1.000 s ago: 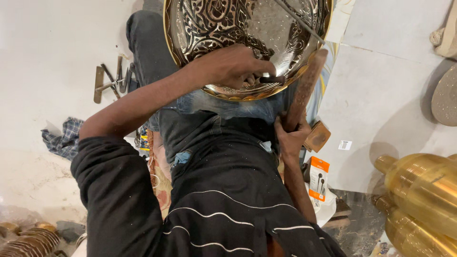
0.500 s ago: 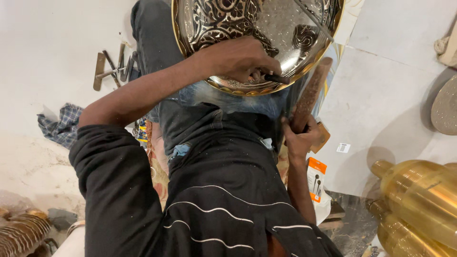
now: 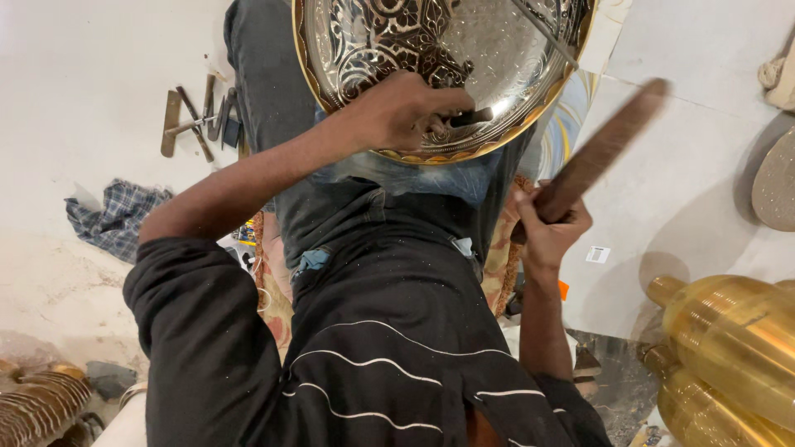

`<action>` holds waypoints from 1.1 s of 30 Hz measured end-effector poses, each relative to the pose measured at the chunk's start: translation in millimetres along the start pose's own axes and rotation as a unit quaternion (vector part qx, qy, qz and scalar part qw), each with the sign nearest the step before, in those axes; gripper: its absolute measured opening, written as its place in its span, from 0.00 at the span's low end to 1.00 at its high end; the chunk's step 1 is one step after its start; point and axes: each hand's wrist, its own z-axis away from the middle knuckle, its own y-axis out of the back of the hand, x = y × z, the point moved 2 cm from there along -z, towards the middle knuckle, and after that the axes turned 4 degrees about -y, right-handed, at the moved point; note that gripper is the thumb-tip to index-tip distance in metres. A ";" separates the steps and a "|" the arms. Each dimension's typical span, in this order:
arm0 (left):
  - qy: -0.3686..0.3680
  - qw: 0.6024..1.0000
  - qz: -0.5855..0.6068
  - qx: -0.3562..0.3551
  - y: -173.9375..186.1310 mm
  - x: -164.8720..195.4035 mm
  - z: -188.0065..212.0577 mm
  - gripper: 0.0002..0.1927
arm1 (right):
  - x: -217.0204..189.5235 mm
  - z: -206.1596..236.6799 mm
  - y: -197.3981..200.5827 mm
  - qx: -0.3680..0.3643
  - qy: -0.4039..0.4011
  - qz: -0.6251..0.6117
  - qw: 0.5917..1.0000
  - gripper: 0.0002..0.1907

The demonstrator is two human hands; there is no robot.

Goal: The person sits on the floor with a large ornate metal tray on their lap and engraves decorative patterns into its surface. They hold a chisel against the metal in one hand and repeatedly strike it with a wooden mallet held in the other hand, repositioning the chisel across the tray.

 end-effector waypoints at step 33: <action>0.060 0.989 0.005 -0.132 5.6 10.0 -23.0 0.35 | 48.0 23.1 -7.7 -0.018 -0.011 0.159 0.987 0.15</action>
